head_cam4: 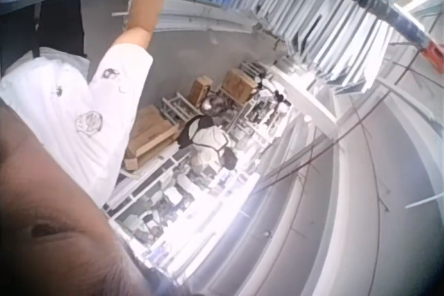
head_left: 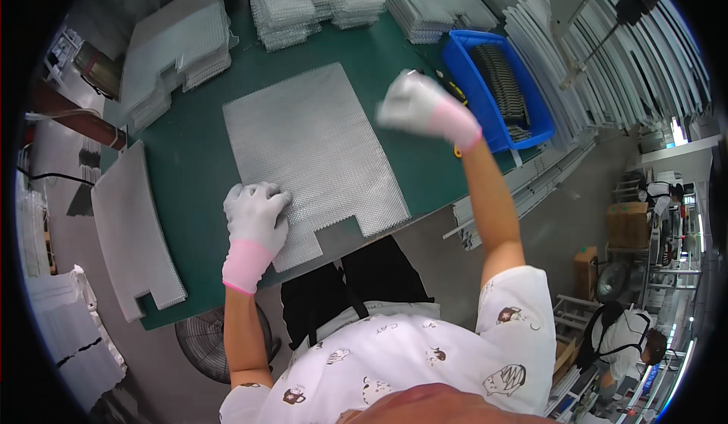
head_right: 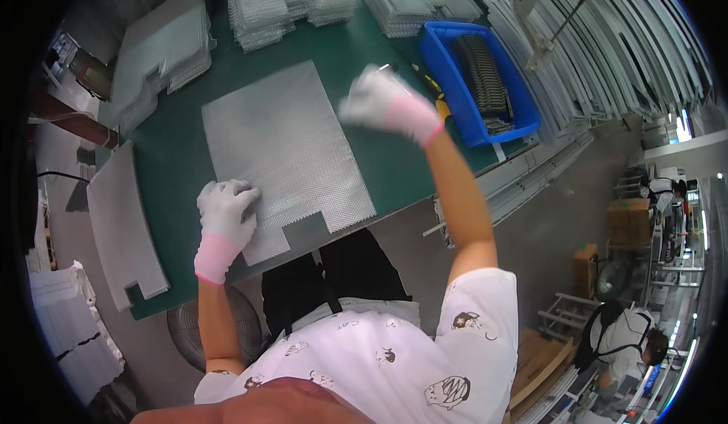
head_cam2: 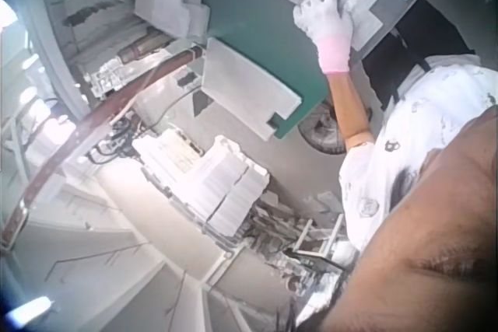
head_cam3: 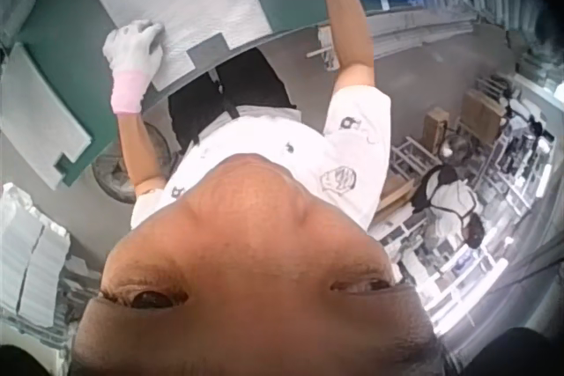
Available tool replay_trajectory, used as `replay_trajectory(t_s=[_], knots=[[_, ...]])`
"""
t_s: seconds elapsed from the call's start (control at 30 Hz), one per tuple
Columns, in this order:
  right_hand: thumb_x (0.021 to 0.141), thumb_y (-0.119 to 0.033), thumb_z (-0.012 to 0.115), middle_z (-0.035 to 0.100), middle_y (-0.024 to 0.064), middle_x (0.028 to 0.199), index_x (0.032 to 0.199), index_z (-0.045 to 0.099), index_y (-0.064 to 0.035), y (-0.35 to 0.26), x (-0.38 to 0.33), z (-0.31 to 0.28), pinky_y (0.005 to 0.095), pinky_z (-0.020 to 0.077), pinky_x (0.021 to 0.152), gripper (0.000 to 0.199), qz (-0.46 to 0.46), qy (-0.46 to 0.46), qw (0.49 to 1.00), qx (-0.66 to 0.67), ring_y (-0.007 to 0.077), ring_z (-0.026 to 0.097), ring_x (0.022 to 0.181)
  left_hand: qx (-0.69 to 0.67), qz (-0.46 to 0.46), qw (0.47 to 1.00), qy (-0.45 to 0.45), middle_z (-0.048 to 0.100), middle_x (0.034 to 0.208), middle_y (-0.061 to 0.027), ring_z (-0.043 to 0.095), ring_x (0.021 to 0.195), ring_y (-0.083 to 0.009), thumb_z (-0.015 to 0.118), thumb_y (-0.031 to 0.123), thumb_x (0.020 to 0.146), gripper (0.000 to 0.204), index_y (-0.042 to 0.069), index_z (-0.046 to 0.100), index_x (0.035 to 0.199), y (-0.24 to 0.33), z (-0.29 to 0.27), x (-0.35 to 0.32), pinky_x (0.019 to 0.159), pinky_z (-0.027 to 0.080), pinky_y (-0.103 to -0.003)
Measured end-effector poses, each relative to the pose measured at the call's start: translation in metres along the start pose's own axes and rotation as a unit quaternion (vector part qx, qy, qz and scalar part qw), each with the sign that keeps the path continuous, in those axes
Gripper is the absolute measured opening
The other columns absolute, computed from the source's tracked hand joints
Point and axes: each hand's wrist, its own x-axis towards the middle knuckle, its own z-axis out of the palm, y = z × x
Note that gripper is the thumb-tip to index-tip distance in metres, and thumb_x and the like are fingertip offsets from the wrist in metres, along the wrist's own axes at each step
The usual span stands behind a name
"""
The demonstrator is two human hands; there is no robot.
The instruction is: The recorder is seen assembling metal mesh filters by attaching small plastic handles and fitting a metal frame around the mesh, then securing it using tools.
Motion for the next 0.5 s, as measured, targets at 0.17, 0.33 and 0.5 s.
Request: replay_trajectory(t_s=[0.17,0.33,0.5], knots=[[0.075,-0.058,0.069,0.059,0.0265,0.118,0.112,0.062,0.0027,0.126,0.11,-0.077,0.0422,0.0464,0.096,0.071,0.366,0.308,0.86,-0.179,0.0382,0.057,0.112,-0.022,-0.006,1.0,0.002,0.063,0.102,-0.0019,0.056,0.102,-0.0247,0.065,0.003,0.066,0.031,0.014,0.069,0.095,0.003,-0.001,0.002,0.095,0.037,-0.044],[0.071,-0.061,0.07,0.061,0.0193,0.123,0.117,0.063,0.0018,0.172,0.139,-0.099,0.0415,0.0453,0.098,0.078,0.367,0.124,0.907,-0.164,0.0347,0.059,0.113,-0.012,-0.011,1.0,0.014,0.064,0.099,-0.0009,0.058,0.101,-0.0228,0.067,0.005,0.068,0.027,0.016,0.069,0.093,0.004,-0.002,0.002,0.096,0.037,-0.045],[0.068,-0.063,0.072,0.059,0.0197,0.125,0.119,0.062,-0.0005,0.19,0.143,-0.105,0.0417,0.0452,0.098,0.082,0.381,0.09,0.911,-0.132,0.036,0.057,0.116,-0.008,-0.009,1.0,0.011,0.064,0.099,-0.0008,0.058,0.1,-0.0229,0.068,0.005,0.068,0.028,0.016,0.069,0.093,0.003,-0.002,0.003,0.097,0.038,-0.045]])
